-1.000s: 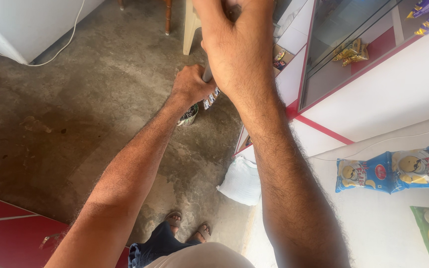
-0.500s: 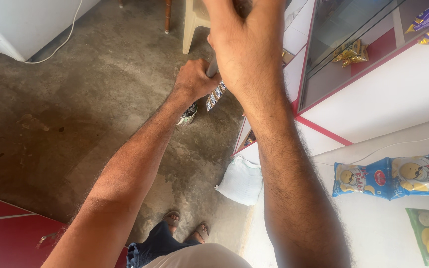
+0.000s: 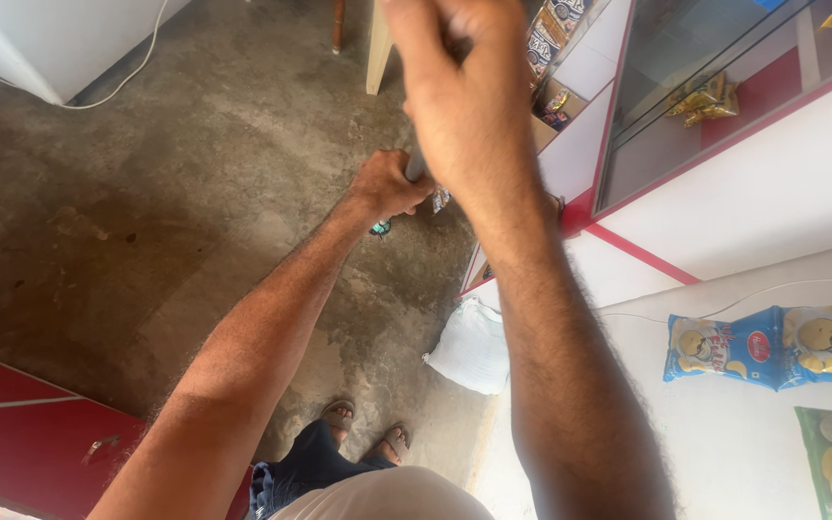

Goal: The person mops a concrete floor in a small shop using a string mop and a bucket of water. They repeatedly dip the mop into the bucket, wring it out, and scrub the floor around a red cabinet, a white freezer, and a display shelf.

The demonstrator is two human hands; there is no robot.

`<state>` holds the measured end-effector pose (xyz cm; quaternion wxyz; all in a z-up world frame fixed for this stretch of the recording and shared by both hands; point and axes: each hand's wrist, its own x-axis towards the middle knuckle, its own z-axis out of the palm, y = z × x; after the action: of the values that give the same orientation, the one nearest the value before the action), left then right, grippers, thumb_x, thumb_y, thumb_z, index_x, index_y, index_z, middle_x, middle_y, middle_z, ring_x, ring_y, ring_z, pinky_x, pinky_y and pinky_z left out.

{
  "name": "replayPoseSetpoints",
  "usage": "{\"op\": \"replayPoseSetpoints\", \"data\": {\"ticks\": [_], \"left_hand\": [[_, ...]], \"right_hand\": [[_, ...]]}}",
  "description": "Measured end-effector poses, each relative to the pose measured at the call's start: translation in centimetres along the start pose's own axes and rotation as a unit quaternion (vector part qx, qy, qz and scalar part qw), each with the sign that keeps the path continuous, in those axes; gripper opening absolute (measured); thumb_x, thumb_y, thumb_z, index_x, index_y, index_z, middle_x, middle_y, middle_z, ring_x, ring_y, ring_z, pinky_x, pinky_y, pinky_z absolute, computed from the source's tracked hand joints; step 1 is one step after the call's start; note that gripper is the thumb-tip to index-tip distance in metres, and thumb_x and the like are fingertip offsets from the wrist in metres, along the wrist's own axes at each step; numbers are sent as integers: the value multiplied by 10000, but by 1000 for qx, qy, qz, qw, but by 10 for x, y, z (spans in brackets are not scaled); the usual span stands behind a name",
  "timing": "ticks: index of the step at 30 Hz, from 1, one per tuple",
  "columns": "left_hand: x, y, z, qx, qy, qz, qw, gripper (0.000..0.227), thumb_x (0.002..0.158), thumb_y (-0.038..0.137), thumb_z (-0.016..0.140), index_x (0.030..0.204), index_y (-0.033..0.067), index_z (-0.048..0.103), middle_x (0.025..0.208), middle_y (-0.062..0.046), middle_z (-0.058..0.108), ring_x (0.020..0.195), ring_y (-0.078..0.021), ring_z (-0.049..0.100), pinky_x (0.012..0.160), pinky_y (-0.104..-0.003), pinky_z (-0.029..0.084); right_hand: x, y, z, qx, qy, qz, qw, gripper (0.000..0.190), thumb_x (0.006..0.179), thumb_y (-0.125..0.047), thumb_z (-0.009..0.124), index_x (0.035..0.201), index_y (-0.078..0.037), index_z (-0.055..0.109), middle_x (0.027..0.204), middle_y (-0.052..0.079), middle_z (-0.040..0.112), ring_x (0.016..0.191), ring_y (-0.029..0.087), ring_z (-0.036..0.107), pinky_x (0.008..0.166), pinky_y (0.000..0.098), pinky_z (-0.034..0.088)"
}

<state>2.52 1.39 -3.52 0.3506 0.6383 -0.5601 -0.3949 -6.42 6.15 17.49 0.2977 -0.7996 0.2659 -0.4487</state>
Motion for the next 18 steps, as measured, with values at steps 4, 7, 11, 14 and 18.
{"op": "replayPoseSetpoints", "data": {"ticks": [4, 7, 11, 14, 18], "left_hand": [[4, 13, -5, 33, 3, 0, 999, 294, 949, 309, 707, 970, 16, 727, 749, -85, 756, 613, -115, 735, 610, -286, 633], [7, 26, -17, 45, 14, 13, 999, 314, 948, 325, 698, 1030, 23, 725, 754, -80, 757, 614, -118, 735, 639, -306, 637], [1, 42, -40, 99, 47, 28, 994, 311, 914, 334, 720, 1056, 60, 755, 779, -78, 777, 656, -131, 749, 773, -328, 619], [-4, 50, -54, 137, 127, 70, 980, 278, 843, 326, 762, 1014, 110, 796, 816, -85, 777, 729, -183, 744, 827, -374, 587], [-13, 46, -68, 128, 155, 80, 976, 224, 827, 293, 727, 1001, 168, 791, 813, -46, 787, 738, -179, 788, 810, -357, 620]], "right_hand": [[3, -9, -7, -4, 15, 19, 1000, 383, 1126, -252, 605, 786, -77, 573, 588, -61, 508, 520, 40, 577, 470, 249, 456], [6, -14, -11, -17, 29, 38, 999, 262, 1071, -235, 601, 848, -97, 603, 618, -82, 551, 524, 31, 594, 475, 235, 490], [6, -9, -19, 34, 27, -56, 997, 255, 1118, -123, 505, 894, -21, 574, 701, -3, 589, 637, 99, 623, 571, 290, 490], [10, -4, -35, 197, 9, -33, 980, 364, 1240, -112, 464, 897, 0, 415, 665, 76, 436, 548, 174, 446, 514, 322, 355], [3, -10, -35, 219, -41, -99, 970, 448, 1233, -128, 419, 806, -7, 361, 662, 121, 378, 536, 218, 377, 564, 334, 303]]}}
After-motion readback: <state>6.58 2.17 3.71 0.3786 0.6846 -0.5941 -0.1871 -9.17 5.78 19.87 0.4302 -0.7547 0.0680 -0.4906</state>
